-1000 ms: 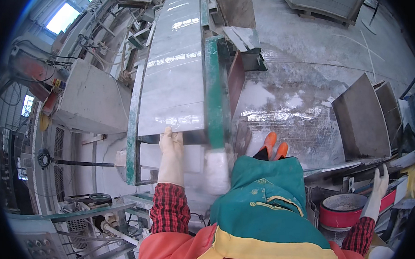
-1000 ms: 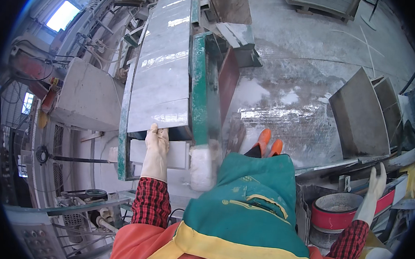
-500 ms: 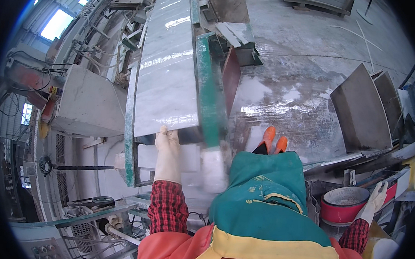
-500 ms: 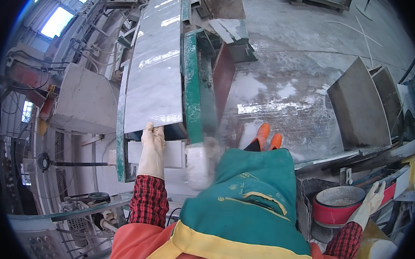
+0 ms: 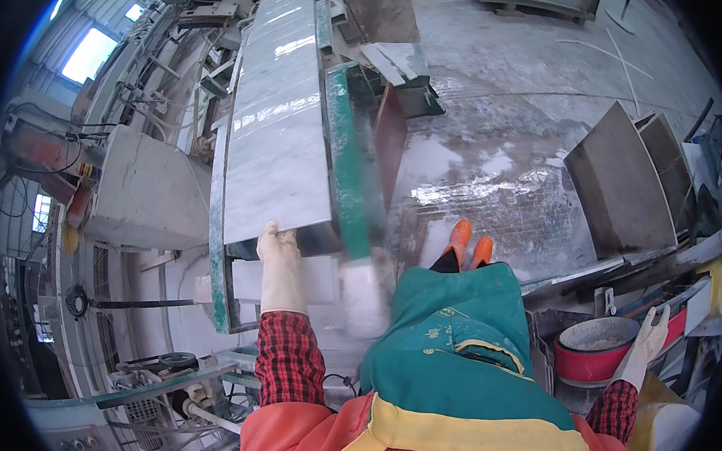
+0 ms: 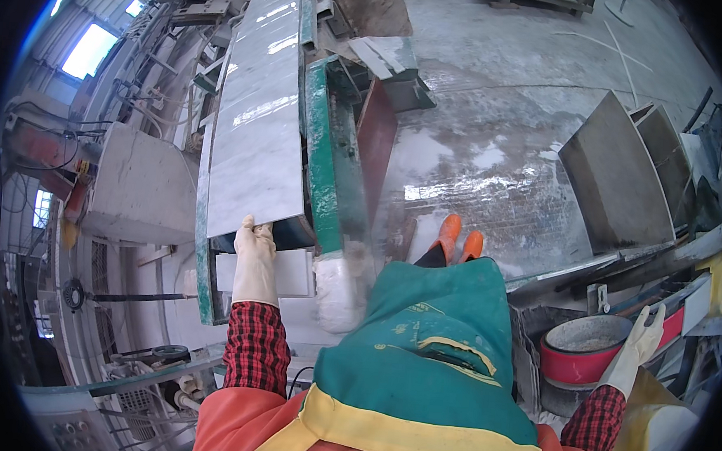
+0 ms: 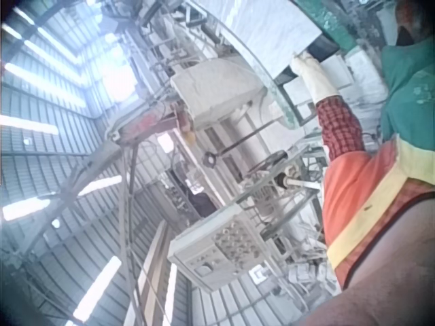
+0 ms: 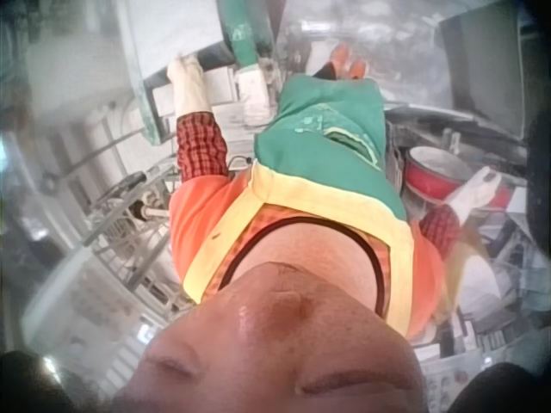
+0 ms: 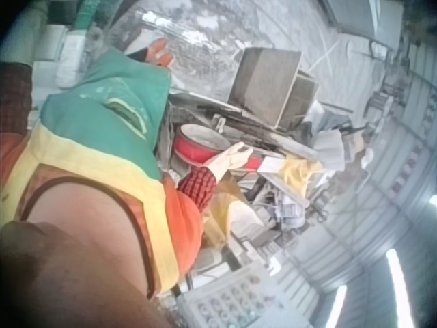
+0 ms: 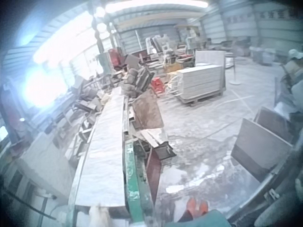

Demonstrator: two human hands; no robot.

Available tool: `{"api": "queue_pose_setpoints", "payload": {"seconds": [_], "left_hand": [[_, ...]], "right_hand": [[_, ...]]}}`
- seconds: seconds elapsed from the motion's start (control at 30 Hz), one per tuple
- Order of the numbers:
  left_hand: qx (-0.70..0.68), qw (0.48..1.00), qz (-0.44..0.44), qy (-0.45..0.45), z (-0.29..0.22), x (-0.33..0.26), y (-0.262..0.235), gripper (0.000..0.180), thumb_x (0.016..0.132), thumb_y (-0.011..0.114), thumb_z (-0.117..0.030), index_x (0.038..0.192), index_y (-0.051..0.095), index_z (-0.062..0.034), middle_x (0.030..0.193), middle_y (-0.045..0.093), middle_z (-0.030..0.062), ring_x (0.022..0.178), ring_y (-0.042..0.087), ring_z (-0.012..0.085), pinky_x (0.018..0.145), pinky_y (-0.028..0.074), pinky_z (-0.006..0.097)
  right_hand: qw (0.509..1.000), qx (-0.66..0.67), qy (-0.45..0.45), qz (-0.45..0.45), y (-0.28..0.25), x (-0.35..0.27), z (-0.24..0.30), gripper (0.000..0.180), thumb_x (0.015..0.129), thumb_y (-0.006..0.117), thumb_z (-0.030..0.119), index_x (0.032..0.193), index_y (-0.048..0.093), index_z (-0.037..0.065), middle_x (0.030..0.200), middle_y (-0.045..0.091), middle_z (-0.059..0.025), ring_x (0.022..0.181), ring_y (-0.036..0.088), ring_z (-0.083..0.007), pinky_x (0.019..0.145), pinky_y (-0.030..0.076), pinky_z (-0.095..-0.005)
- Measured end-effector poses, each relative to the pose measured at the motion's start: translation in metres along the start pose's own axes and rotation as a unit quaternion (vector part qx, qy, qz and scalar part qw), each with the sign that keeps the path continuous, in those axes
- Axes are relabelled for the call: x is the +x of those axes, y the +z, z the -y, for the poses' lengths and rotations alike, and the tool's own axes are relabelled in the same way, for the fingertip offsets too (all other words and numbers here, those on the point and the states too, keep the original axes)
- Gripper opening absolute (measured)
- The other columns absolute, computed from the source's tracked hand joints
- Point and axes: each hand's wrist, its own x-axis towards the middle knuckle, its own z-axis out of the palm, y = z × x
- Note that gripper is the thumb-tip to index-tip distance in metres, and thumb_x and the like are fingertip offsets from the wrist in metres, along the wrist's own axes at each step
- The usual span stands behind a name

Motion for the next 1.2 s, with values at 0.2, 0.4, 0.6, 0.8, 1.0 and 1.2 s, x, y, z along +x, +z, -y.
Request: {"api": "queue_pose_setpoints", "payload": {"seconds": [0.2,0.4,0.6,0.8,1.0,1.2], "left_hand": [[-0.009,0.999,0.04,-0.03,-0.007,0.021,-0.011,0.029,0.101,0.051,-0.013,0.12,0.047,0.0087,0.112,0.061,0.0237,0.086,0.059,0.0328,0.07,0.051,0.044],[-0.013,0.999,0.04,-0.035,-0.003,0.012,0.003,0.032,0.103,0.049,-0.011,0.123,0.045,0.013,0.12,0.058,0.0236,0.105,0.065,0.0399,0.091,0.06,0.054],[0.035,0.998,0.044,0.029,-0.01,-0.027,0.012,0.031,0.101,0.055,-0.019,0.117,0.052,0.0071,0.114,0.062,0.0193,0.098,0.067,0.0322,0.087,0.061,0.045],[0.282,0.948,0.148,0.027,-0.035,-0.059,-0.009,0.026,0.1,0.058,-0.023,0.111,0.06,0.0013,0.104,0.066,0.0128,0.085,0.068,0.0223,0.077,0.062,0.033],[0.672,0.714,0.128,0.153,-0.054,-0.039,-0.023,0.03,0.091,0.069,-0.017,0.111,0.059,0.0019,0.107,0.064,0.014,0.095,0.066,0.0286,0.078,0.057,0.039],[0.813,0.286,0.055,0.505,-0.047,-0.08,0.003,0.082,0.077,0.076,-0.01,0.149,0.038,-0.0105,0.154,0.041,0.0175,0.141,0.043,0.0303,0.11,0.041,0.038]], "right_hand": [[1.0,-0.014,0.013,0.006,-0.008,-0.009,0.013,0.058,0.096,0.056,0.046,0.145,0.051,0.015,0.13,0.062,-0.0196,0.115,0.059,-0.0371,0.099,0.044,-0.0446],[1.0,-0.015,-0.007,-0.026,-0.002,-0.015,0.005,0.058,0.096,0.059,0.044,0.145,0.051,0.015,0.13,0.062,-0.0185,0.114,0.059,-0.0362,0.099,0.044,-0.0442],[1.0,-0.012,0.015,-0.011,-0.017,-0.026,0.028,0.059,0.096,0.059,0.042,0.145,0.05,0.012,0.135,0.06,-0.0172,0.117,0.058,-0.0365,0.102,0.043,-0.0434],[0.997,0.034,-0.021,-0.068,-0.003,-0.03,0.013,0.059,0.098,0.058,0.042,0.145,0.049,0.009,0.139,0.057,-0.0185,0.125,0.053,-0.0357,0.107,0.04,-0.0421],[0.991,0.053,-0.027,-0.118,0.003,-0.003,-0.012,0.056,0.101,0.053,0.04,0.144,0.049,0.004,0.142,0.054,-0.018,0.129,0.05,-0.0347,0.11,0.038,-0.0415],[0.989,-0.035,-0.054,-0.136,0.024,0.044,-0.07,0.058,0.104,0.045,0.045,0.145,0.048,0.004,0.145,0.05,-0.0204,0.135,0.044,-0.0366,0.114,0.033,-0.043]]}}
